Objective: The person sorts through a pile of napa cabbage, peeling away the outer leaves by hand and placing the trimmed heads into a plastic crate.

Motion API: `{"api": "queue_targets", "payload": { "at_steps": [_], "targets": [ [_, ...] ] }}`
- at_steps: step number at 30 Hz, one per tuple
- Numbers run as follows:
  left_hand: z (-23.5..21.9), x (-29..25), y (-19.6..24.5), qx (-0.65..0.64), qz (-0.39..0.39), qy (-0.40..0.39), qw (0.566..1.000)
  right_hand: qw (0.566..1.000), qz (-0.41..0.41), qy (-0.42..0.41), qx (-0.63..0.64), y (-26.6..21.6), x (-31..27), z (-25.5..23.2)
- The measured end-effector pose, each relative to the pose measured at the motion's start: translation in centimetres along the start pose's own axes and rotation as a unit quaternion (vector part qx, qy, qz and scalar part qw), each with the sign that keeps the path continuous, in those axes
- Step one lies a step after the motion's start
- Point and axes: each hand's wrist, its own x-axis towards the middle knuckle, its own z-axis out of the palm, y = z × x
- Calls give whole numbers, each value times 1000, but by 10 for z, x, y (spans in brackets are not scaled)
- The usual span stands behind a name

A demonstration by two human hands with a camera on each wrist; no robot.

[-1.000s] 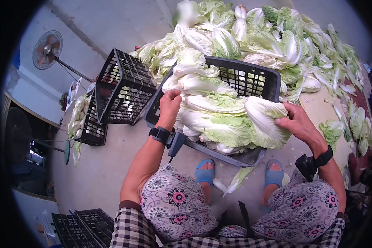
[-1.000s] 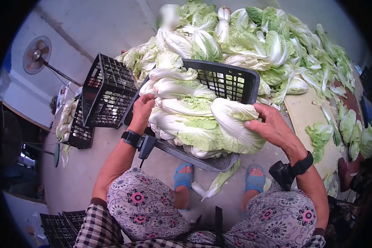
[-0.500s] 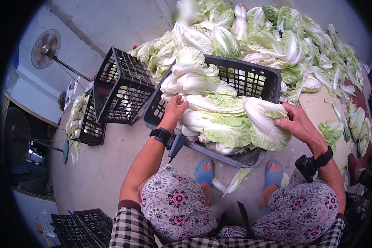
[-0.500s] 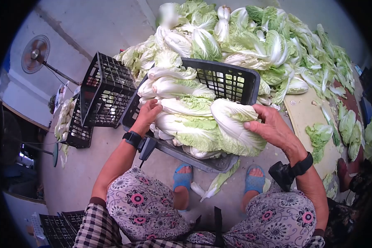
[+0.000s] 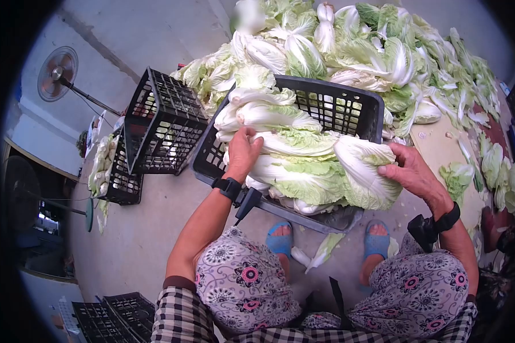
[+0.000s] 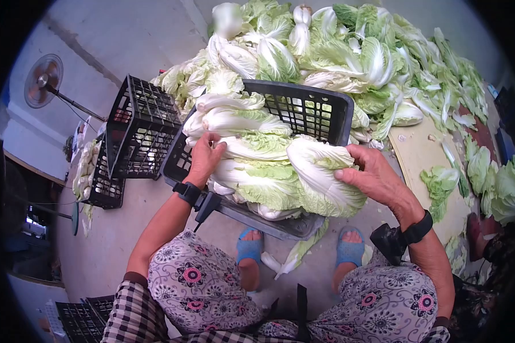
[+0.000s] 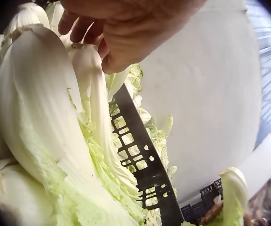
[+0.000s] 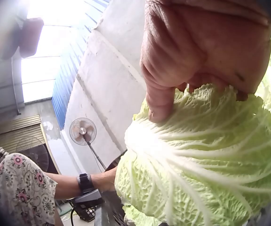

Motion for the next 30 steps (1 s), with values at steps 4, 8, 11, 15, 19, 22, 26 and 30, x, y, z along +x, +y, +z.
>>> {"api": "queue_targets", "payload": {
  "at_steps": [4,8,11,15,19,22,26,30],
  "targets": [
    [-1,2,-13,-1,-39,-40,998,1000,-3,-3,-4,4,-2,-1],
    [-13,-1,-31,10,-35,-66,997,999,-9,-1,31,6,-4,-1],
    [-25,-8,-29,47,-125,-180,975,999,-6,-5,33,7,-3,-2],
    [-36,-29,-17,-47,-77,-268,959,1000,-8,4,9,4,-1,2],
    [-42,-25,-14,-95,-89,-303,944,1000,-11,-4,23,9,3,4],
    [-43,-23,-6,-105,-57,-294,948,999,-4,-4,46,11,4,6],
    [-36,-31,-18,-151,-85,-286,942,999,-2,5,45,15,5,4],
    [-29,-24,-20,-170,-186,-296,921,998,11,-4,54,14,8,7]
  ]
}}
